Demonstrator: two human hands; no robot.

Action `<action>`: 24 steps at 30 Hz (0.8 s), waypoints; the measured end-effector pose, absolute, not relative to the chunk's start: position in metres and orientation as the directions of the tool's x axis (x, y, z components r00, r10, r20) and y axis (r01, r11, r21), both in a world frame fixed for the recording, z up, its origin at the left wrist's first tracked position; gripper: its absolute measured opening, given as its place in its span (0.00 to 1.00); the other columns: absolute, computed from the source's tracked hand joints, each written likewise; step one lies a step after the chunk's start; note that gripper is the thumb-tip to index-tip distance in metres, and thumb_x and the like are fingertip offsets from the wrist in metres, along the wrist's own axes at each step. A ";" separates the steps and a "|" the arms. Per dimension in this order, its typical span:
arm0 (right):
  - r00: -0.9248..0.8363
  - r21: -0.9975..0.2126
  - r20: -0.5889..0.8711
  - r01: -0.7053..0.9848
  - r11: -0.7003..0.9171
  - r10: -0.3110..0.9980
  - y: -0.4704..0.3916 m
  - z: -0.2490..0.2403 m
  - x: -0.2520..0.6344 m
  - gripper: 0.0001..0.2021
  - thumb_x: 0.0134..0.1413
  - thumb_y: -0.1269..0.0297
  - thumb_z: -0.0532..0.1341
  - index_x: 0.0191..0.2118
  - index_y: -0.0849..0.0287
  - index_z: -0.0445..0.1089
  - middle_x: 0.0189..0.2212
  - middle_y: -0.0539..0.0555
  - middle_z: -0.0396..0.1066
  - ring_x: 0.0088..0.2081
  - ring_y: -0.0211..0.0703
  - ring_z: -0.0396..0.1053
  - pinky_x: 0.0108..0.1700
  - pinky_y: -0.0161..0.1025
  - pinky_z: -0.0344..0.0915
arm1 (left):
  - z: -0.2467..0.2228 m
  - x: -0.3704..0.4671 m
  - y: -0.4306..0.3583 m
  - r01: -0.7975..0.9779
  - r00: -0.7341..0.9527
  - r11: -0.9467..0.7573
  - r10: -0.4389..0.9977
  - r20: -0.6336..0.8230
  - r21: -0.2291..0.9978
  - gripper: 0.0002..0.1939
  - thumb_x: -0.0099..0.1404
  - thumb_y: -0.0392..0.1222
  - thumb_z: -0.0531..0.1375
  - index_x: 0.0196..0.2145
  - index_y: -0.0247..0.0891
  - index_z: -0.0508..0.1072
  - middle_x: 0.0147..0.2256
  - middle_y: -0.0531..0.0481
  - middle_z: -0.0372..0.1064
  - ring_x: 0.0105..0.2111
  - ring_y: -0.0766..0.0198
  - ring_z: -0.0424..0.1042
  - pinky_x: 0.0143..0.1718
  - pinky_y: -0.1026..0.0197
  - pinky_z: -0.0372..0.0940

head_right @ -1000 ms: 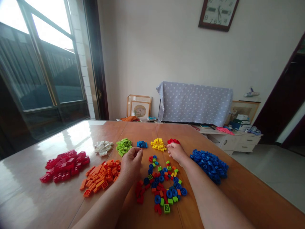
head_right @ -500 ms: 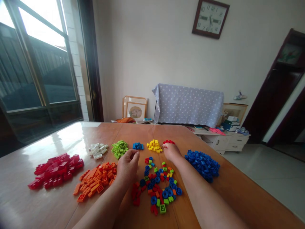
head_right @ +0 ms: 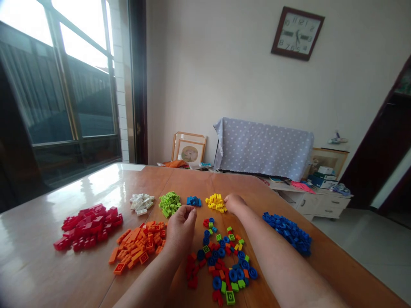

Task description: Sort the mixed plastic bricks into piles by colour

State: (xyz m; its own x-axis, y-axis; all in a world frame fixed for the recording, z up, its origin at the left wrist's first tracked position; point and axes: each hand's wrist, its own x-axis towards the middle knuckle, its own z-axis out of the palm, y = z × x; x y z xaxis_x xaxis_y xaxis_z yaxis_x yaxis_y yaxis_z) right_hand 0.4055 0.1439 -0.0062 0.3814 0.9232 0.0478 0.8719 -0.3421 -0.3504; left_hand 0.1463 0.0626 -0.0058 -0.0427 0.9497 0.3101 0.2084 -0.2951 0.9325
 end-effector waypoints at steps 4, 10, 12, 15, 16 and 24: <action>0.361 -0.324 0.053 0.888 -0.326 0.931 0.146 -0.012 0.405 0.06 0.37 0.73 0.68 0.25 0.55 0.80 0.23 0.52 0.76 0.28 0.41 0.71 0.31 0.33 0.59 | -0.007 0.147 0.063 0.222 -0.050 -0.294 0.949 0.312 0.930 0.13 0.63 0.49 0.56 0.33 0.40 0.76 0.25 0.52 0.70 0.26 0.64 0.67 0.27 0.66 0.55; 0.371 -0.302 0.047 0.890 -0.341 0.927 0.145 -0.011 0.402 0.05 0.40 0.74 0.67 0.24 0.56 0.78 0.19 0.53 0.73 0.24 0.41 0.70 0.29 0.35 0.59 | -0.014 0.147 0.066 0.232 -0.037 -0.312 0.944 0.329 0.921 0.14 0.66 0.51 0.55 0.32 0.40 0.74 0.26 0.53 0.70 0.27 0.65 0.66 0.28 0.66 0.54; 0.382 -0.296 0.038 0.887 -0.354 0.924 0.142 -0.008 0.402 0.04 0.41 0.73 0.67 0.24 0.56 0.77 0.16 0.52 0.71 0.23 0.42 0.69 0.29 0.35 0.59 | -0.016 0.147 0.067 0.234 -0.037 -0.318 0.941 0.335 0.919 0.14 0.66 0.51 0.55 0.32 0.41 0.74 0.27 0.53 0.71 0.27 0.65 0.66 0.28 0.66 0.54; 0.379 -0.282 0.049 0.893 -0.351 0.924 0.135 -0.001 0.402 0.03 0.42 0.71 0.67 0.23 0.57 0.75 0.15 0.52 0.70 0.24 0.42 0.69 0.28 0.35 0.58 | -0.016 0.147 0.067 0.234 -0.041 -0.312 0.943 0.330 0.921 0.14 0.65 0.51 0.55 0.32 0.40 0.75 0.27 0.52 0.71 0.27 0.65 0.66 0.28 0.66 0.54; 0.372 -0.277 0.061 0.898 -0.343 0.926 0.132 0.002 0.402 0.03 0.43 0.70 0.67 0.23 0.57 0.75 0.17 0.53 0.70 0.25 0.42 0.69 0.28 0.34 0.57 | -0.016 0.147 0.067 0.231 -0.041 -0.312 0.943 0.330 0.921 0.14 0.66 0.51 0.55 0.32 0.40 0.75 0.27 0.52 0.71 0.27 0.65 0.66 0.28 0.66 0.54; 0.243 -0.251 0.233 0.951 -0.183 0.942 0.114 0.011 0.379 0.02 0.53 0.68 0.62 0.32 0.56 0.73 0.31 0.52 0.76 0.34 0.39 0.69 0.34 0.32 0.53 | -0.010 0.147 0.062 0.232 -0.051 -0.311 0.942 0.331 0.922 0.12 0.64 0.48 0.56 0.33 0.40 0.76 0.26 0.52 0.71 0.28 0.64 0.67 0.29 0.65 0.55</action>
State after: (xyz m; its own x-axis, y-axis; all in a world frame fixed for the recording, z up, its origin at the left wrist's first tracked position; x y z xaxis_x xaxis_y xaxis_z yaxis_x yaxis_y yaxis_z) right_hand 0.3789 0.1143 0.0107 0.2427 0.9417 0.2331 0.9506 -0.1830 -0.2507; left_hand 0.1471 0.0625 -0.0096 -0.0506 0.9424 0.3307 0.2321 -0.3110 0.9216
